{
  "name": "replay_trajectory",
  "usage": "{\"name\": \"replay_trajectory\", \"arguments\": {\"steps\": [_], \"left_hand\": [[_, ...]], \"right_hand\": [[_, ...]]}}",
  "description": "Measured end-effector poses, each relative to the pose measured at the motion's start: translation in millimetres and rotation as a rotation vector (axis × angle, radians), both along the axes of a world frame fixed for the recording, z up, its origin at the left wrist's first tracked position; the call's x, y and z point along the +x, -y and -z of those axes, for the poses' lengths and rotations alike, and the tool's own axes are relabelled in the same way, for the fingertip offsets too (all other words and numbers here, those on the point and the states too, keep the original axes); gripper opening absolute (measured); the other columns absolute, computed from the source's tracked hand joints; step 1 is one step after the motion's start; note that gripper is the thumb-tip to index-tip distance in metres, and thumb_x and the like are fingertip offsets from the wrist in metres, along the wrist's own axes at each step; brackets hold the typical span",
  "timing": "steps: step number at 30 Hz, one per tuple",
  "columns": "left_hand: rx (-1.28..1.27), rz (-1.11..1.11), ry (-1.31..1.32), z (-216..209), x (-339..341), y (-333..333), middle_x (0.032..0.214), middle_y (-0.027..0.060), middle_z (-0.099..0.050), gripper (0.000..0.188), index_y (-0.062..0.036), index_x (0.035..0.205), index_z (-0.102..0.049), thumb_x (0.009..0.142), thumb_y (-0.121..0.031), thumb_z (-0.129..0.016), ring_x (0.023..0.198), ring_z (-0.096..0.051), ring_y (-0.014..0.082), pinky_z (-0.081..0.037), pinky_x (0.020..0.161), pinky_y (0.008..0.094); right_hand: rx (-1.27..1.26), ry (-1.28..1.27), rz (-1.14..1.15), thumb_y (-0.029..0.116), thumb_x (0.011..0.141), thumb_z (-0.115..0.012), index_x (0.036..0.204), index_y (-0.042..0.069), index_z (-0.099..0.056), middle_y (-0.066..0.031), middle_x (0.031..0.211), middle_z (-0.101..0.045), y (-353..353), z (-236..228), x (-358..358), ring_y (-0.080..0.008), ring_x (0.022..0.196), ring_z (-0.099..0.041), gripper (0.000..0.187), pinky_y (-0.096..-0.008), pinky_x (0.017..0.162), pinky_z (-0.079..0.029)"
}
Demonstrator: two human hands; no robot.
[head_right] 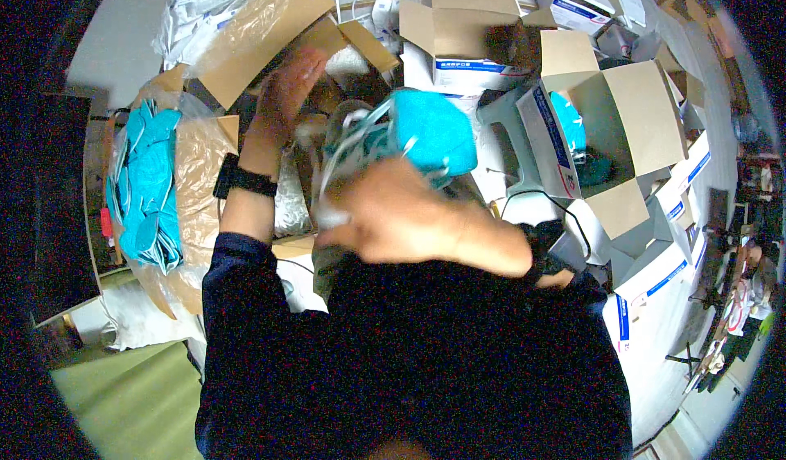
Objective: Manually bundle and organize medical face masks for packaging.
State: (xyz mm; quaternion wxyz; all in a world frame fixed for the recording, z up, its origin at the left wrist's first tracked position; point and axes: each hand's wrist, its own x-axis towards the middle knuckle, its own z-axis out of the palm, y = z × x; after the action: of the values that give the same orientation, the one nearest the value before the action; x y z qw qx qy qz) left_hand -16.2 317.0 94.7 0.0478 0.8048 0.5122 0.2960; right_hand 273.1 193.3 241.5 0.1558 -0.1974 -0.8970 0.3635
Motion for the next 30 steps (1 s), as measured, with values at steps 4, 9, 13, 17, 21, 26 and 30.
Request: {"name": "replay_trajectory", "arguments": {"steps": [4,9,13,17,21,26,30], "left_hand": [[0.118,-0.119,-0.251,36,-40,-23,0.122,0.0159,-0.051,0.04,-0.0062,0.12,-0.056,0.083,-0.021,-0.063,0.116,-0.049,0.0287,-0.042,0.099,0.0415],[-0.61,-0.257,0.659,23,40,11,0.118,0.0107,-0.059,0.037,-0.0009,0.117,-0.059,0.088,-0.024,-0.061,0.11,-0.053,0.0178,-0.042,0.094,0.0307],[-0.494,0.013,0.382,-42,129,77,0.115,0.0148,-0.061,0.03,-0.003,0.115,-0.06,0.088,-0.016,-0.06,0.111,-0.056,0.0253,-0.041,0.096,0.0348],[-0.552,0.239,0.007,-41,157,134,0.142,0.0166,-0.038,0.067,-0.0096,0.133,-0.048,0.078,-0.043,-0.068,0.135,-0.028,0.0367,-0.02,0.11,0.0493],[-0.496,0.2,-0.317,-21,167,172,0.151,0.0123,-0.021,0.087,-0.0168,0.144,-0.031,0.072,-0.045,-0.072,0.14,-0.017,0.0361,-0.015,0.111,0.0546],[-0.375,0.178,-0.116,-14,172,178,0.148,0.013,-0.028,0.087,-0.0172,0.142,-0.034,0.068,-0.038,-0.074,0.138,-0.023,0.0371,-0.017,0.11,0.0567],[-0.419,0.128,-0.194,-17,174,187,0.147,0.0133,-0.03,0.086,-0.0176,0.141,-0.036,0.066,-0.037,-0.074,0.136,-0.027,0.0379,-0.019,0.109,0.0574]], "right_hand": [[0.173,0.238,-0.278,0.023,0.072,-0.071,0.107,0.003,-0.057,-0.0141,0.109,-0.056,41,56,-20,-0.0308,0.095,-0.059,0.042,-0.0404,0.073,-0.048],[0.347,0.03,0.009,0.01,0.074,-0.059,0.115,0.005,-0.055,-0.0131,0.118,-0.052,43,71,10,-0.0275,0.095,-0.058,0.041,-0.0391,0.086,-0.044],[0.122,-0.006,0.064,0.016,0.073,-0.068,0.103,0.007,-0.063,-0.0096,0.098,-0.064,0,45,61,-0.0258,0.083,-0.064,0.031,-0.0357,0.073,-0.052],[-0.428,-0.431,0.759,0.007,0.089,-0.059,0.095,0.001,-0.065,-0.0066,0.087,-0.067,-91,100,152,-0.0145,0.074,-0.062,0.01,-0.0292,0.067,-0.052],[-0.443,-0.019,1.298,0.018,0.083,-0.063,0.091,0.001,-0.069,-0.0046,0.075,-0.067,-176,213,312,-0.017,0.062,-0.061,0.02,-0.0345,0.057,-0.049],[-0.504,0.455,1.185,0.048,0.07,-0.075,0.12,-0.003,-0.054,-0.0136,0.104,-0.065,-174,345,427,-0.0211,0.093,-0.062,0.074,-0.032,0.08,-0.05],[-0.541,0.406,1.588,0.048,0.06,-0.083,0.111,-0.009,-0.057,-0.0182,0.106,-0.064,-154,321,338,-0.0228,0.098,-0.061,0.08,-0.0339,0.089,-0.047]]}}
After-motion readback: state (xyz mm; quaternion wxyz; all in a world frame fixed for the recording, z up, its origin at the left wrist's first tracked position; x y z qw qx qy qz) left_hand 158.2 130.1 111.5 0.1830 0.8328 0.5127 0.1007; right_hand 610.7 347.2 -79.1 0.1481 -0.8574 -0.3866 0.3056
